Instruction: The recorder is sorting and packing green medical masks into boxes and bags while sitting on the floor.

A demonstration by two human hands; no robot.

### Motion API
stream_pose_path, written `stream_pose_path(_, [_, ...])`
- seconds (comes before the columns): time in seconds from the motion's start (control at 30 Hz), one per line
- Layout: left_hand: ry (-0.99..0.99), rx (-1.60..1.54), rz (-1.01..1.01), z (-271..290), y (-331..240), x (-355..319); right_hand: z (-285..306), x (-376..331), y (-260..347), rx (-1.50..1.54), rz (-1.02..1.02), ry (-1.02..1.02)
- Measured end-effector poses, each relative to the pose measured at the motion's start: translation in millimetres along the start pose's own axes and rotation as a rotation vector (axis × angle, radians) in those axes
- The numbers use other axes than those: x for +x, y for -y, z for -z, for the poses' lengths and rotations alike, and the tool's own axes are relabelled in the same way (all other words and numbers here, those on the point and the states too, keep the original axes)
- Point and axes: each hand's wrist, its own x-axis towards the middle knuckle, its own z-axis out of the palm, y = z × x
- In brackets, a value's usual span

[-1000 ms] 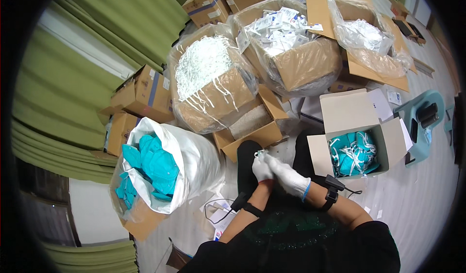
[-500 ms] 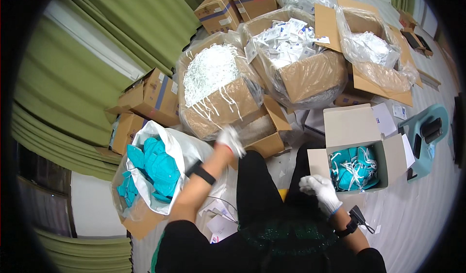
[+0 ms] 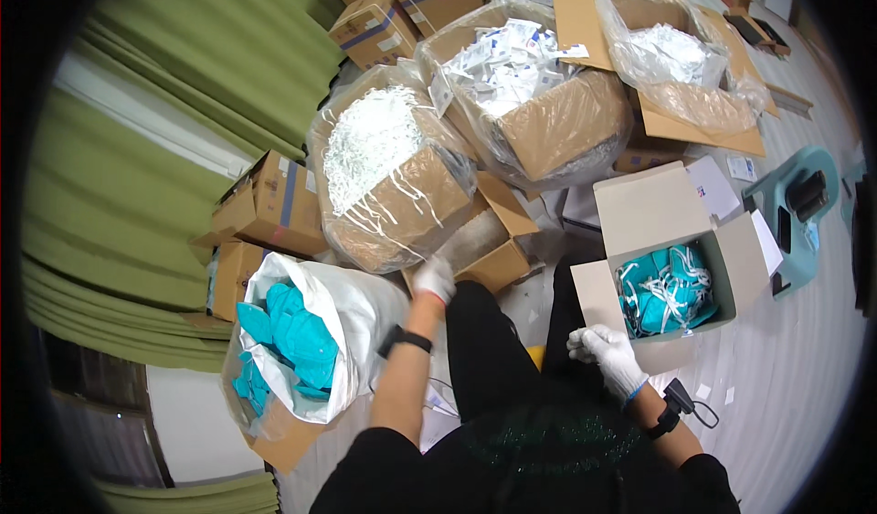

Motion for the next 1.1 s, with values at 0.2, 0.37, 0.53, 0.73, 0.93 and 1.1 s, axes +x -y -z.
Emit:
stream_pose_path(0.2, [0.0, -2.42, 1.233, 132, -58, -22, 15, 12, 2, -0.178, 0.145, -0.004])
stream_pose_path(0.37, [-0.011, -2.594, 1.26, 110, -53, -25, 40, 29, 39, -0.533, 0.279, -0.236])
stream_pose_path(0.53, [-0.093, -2.828, 1.246, 98, -58, -34, 141, 67, 61, -1.182, 0.272, -0.654])
stream_pose_path(0.73, [-0.131, -2.896, 1.177, 96, -65, -39, 220, 100, 33, -1.708, -0.031, -0.689])
stream_pose_path(0.93, [-0.166, -2.868, 1.173, 96, -64, -43, 183, 76, 65, -1.343, 0.499, -0.896])
stream_pose_path(1.1, [0.015, -2.689, 1.053, 131, -54, -18, 160, 36, 86, -0.678, 0.413, -0.789])
